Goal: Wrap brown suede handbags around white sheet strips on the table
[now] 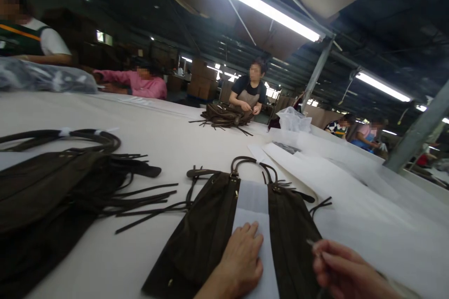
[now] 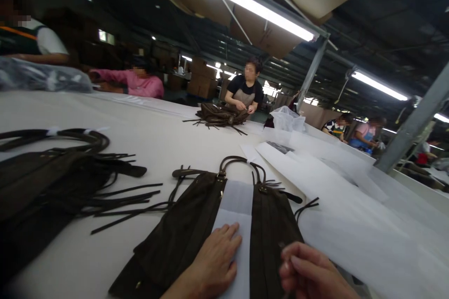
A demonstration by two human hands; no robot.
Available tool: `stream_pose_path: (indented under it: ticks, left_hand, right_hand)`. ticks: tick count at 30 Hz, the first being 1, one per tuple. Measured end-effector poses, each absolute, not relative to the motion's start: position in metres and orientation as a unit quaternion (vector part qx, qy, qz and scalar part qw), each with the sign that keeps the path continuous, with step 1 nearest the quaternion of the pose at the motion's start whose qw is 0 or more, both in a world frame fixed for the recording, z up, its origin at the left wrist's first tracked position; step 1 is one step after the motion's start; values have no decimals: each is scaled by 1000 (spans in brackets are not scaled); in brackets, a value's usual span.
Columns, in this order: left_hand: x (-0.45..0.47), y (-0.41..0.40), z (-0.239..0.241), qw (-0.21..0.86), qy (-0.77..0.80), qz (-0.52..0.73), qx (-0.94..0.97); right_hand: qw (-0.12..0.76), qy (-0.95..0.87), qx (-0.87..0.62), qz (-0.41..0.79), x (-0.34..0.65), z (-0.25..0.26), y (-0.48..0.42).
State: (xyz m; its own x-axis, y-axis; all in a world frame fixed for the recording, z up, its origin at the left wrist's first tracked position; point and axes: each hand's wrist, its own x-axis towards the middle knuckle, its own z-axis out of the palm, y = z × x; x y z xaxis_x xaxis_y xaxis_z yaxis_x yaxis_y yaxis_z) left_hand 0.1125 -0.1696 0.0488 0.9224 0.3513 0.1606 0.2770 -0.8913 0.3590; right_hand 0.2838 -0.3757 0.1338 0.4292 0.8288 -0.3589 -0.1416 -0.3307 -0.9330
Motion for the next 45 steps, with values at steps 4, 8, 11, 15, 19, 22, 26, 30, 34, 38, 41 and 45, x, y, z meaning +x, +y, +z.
stream_pose_path:
  ticks: [4, 8, 11, 15, 19, 22, 26, 30, 34, 38, 41, 45]
  left_hand:
    - [112, -169, 42, 179, 165, 101, 965]
    - [112, -165, 38, 194, 159, 94, 963]
    - [113, -164, 42, 202, 147, 84, 965]
    - [114, -164, 59, 198, 112, 93, 969]
    - [115, -164, 73, 205, 107, 64, 971]
    - [117, -165, 76, 196, 109, 50, 973]
    - [120, -165, 73, 170, 108, 49, 978]
    - [121, -164, 69, 157, 102, 54, 981]
    - [122, -164, 66, 160, 107, 64, 979]
    - [123, -165, 66, 169, 109, 69, 977]
    - [123, -162, 68, 181, 102, 58, 976]
    - [123, -160, 69, 182, 101, 51, 977]
  right_hand:
    - [572, -257, -583, 516, 274, 128, -275]
    - [543, -247, -651, 468, 294, 98, -218]
    - [537, -252, -662, 458, 307, 80, -207]
    - [534, -277, -660, 449, 313, 71, -208]
    - [521, -306, -671, 429, 314, 66, -207]
    - [508, -352, -687, 381, 313, 62, -205]
    - [491, -449, -703, 253, 314, 60, -200]
    - [472, -505, -712, 122, 323, 57, -197]
    - [450, -525, -718, 75, 329, 47, -194]
    - [437, -547, -713, 43, 331, 35, -192]
    - [409, -573, -710, -12, 331, 32, -193]
    - [298, -653, -689, -102, 336, 47, -199]
